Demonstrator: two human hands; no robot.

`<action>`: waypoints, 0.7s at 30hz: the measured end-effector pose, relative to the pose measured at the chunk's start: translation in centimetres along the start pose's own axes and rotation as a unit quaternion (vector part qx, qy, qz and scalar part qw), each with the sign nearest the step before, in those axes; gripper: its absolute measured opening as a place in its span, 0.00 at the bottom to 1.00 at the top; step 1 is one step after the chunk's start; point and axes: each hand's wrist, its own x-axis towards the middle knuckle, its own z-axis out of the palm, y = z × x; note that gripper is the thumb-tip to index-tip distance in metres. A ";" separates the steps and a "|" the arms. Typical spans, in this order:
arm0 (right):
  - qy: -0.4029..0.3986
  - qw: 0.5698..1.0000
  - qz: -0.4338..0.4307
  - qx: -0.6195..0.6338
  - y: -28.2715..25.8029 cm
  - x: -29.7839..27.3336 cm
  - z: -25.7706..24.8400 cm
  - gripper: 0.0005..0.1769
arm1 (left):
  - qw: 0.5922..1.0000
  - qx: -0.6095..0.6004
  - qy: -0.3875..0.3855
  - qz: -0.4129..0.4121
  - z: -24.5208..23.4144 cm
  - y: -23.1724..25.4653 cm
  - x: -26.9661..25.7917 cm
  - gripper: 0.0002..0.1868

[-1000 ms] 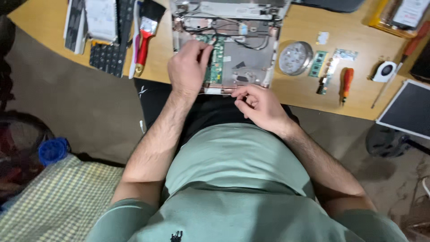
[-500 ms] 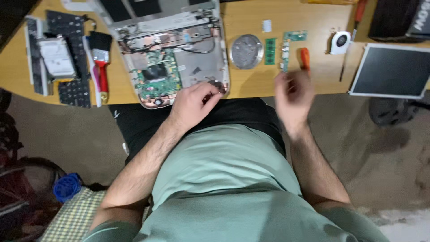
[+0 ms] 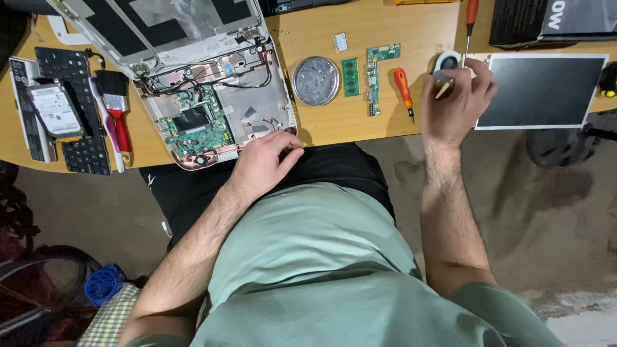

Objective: The person uses a screwdriver to remove screws from a laptop's internal components. They then install a RAM module into the motherboard slot.

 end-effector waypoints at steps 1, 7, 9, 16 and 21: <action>-0.001 1.000 0.001 0.002 0.3 -0.1 0.1 0.22 | 1.000 0.001 0.000 -0.002 -0.1 0.1 0.1 0.05; -0.046 0.994 0.009 0.098 0.6 -0.5 -1.2 0.24 | 1.000 -0.022 -0.010 0.006 -0.2 0.9 0.4 0.04; -0.024 0.996 -0.013 0.086 0.2 0.0 -2.0 0.22 | 0.998 -0.052 -0.010 0.015 -0.3 1.1 0.6 0.02; -0.117 0.923 0.006 0.367 -8.5 0.2 -6.7 0.31 | 0.976 -0.208 0.015 -0.068 -1.7 3.6 0.4 0.08; -0.321 0.781 0.159 0.512 -16.2 -3.8 -5.7 0.34 | 0.943 -0.332 0.024 -0.021 -2.4 5.6 -0.5 0.39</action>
